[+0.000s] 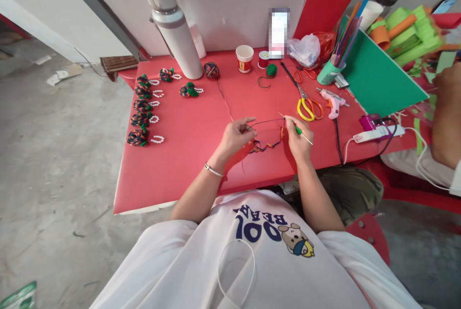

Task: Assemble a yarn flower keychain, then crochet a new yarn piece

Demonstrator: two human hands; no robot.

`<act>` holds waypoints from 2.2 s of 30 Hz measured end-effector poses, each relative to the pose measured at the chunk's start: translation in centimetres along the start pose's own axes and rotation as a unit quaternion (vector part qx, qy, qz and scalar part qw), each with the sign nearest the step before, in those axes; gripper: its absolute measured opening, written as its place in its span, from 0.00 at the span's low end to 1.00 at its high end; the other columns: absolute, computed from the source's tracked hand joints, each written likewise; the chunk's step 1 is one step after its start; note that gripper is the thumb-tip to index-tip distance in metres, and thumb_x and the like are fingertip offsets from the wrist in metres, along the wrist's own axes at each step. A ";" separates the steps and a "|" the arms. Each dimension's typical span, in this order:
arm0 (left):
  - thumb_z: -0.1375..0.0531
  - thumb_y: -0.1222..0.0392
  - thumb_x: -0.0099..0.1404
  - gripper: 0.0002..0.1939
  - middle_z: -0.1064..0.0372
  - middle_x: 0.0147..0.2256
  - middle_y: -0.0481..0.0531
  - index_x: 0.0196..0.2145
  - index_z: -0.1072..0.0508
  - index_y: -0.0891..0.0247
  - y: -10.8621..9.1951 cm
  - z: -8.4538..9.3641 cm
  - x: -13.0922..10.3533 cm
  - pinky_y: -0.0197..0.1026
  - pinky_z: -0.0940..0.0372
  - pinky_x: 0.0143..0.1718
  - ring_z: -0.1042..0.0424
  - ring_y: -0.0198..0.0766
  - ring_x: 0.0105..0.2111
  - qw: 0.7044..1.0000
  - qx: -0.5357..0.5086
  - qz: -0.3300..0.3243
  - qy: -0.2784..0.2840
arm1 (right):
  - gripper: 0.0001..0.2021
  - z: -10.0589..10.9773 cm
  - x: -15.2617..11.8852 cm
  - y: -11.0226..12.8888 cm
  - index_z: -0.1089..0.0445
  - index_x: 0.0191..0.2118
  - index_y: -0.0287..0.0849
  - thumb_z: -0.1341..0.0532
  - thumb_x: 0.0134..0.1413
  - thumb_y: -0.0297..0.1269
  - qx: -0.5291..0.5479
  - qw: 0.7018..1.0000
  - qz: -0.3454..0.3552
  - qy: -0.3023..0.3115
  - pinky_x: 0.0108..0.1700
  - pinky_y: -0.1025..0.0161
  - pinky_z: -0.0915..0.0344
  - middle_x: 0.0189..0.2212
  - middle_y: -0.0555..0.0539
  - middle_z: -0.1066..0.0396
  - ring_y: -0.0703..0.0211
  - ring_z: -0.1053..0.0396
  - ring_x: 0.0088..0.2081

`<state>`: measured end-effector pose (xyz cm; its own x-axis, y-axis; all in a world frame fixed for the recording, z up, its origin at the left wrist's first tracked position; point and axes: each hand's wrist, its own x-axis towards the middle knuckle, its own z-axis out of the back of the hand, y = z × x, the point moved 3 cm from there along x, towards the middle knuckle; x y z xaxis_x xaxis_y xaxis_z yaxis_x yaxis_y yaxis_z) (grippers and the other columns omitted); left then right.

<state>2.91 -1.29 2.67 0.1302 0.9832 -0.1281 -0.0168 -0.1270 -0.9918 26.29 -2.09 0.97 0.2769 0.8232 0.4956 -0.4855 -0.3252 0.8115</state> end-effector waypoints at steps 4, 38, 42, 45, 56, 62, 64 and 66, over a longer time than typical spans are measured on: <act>0.32 0.70 0.55 0.12 0.22 0.41 0.57 0.38 0.16 0.64 -0.5 2.0 0.7 0.41 0.31 0.41 0.25 0.41 0.39 0.961 0.203 -0.127 -0.137 | 0.23 -0.9 1.0 -2.1 0.17 0.46 0.43 0.37 0.65 0.58 0.017 0.998 -0.046 0.026 0.53 0.51 0.24 0.44 0.39 0.15 0.50 0.19 0.47; 0.27 0.66 0.57 0.09 0.22 0.27 0.55 0.31 0.24 0.69 0.6 -8.3 7.7 0.30 0.51 0.16 0.27 0.31 0.20 0.978 -0.085 0.185 -0.041 | 0.29 -7.2 8.8 -7.2 0.18 0.46 0.43 0.42 0.64 0.64 0.168 0.975 -0.077 0.123 0.53 0.58 0.26 0.44 0.42 0.16 0.53 0.21 0.45; 0.25 0.60 0.58 0.13 0.20 0.29 0.57 0.36 0.20 0.70 0.4 -5.8 4.2 0.30 0.51 0.15 0.30 0.30 0.19 0.981 -0.049 0.186 -0.037 | 0.21 -8.1 10.0 -7.8 0.18 0.46 0.44 0.40 0.67 0.55 0.148 0.976 -0.060 0.150 0.52 0.59 0.27 0.44 0.43 0.16 0.53 0.20 0.45; 0.25 0.54 0.59 0.17 0.21 0.28 0.55 0.41 0.18 0.70 0.1 -3.9 1.7 0.29 0.49 0.15 0.30 0.29 0.19 0.984 -0.004 0.173 -0.041 | 0.15 -8.5 10.4 -7.6 0.17 0.46 0.46 0.38 0.68 0.48 0.104 0.979 -0.026 0.176 0.53 0.57 0.28 0.45 0.43 0.16 0.51 0.20 0.47; 0.26 0.55 0.60 0.13 0.27 0.23 0.51 0.31 0.22 0.68 1.7 -3.0 1.0 0.30 0.54 0.12 0.36 0.27 0.15 0.971 0.013 0.192 -0.142 | 0.25 -7.3 9.2 -6.2 0.20 0.57 0.48 0.46 0.64 0.21 -0.051 0.940 0.158 0.297 0.58 0.47 0.31 0.57 0.42 0.21 0.44 0.27 0.54; 0.27 0.55 0.61 0.14 0.27 0.22 0.50 0.30 0.23 0.68 1.9 -2.5 1.1 0.31 0.54 0.13 0.35 0.28 0.15 0.973 -0.022 0.177 -0.146 | 0.25 -6.9 8.7 -3.2 0.19 0.55 0.51 0.39 0.55 0.23 0.070 0.929 0.166 0.324 0.55 0.53 0.25 0.56 0.48 0.19 0.54 0.22 0.44; 0.27 0.54 0.61 0.15 0.29 0.22 0.49 0.29 0.24 0.67 1.9 -2.3 1.0 0.31 0.54 0.13 0.36 0.27 0.15 0.973 -0.033 0.171 -0.153 | 0.29 -7.7 7.8 -2.4 0.19 0.56 0.51 0.40 0.51 0.21 0.101 0.906 0.160 0.378 0.51 0.58 0.24 0.55 0.49 0.18 0.58 0.21 0.40; 0.27 0.53 0.62 0.16 0.31 0.20 0.47 0.28 0.26 0.66 1.8 -2.2 1.0 0.31 0.56 0.13 0.39 0.26 0.14 0.974 -0.045 0.162 -0.155 | 0.30 -8.4 6.8 -1.9 0.18 0.55 0.49 0.41 0.48 0.20 0.109 0.888 0.162 0.416 0.49 0.60 0.24 0.52 0.47 0.17 0.57 0.20 0.41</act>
<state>5.22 -0.86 0.71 -0.1732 0.8803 -0.4416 0.0811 -0.4341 -0.8972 22.16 8.09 0.17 -0.6004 0.6997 0.3872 -0.2308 -0.6152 0.7538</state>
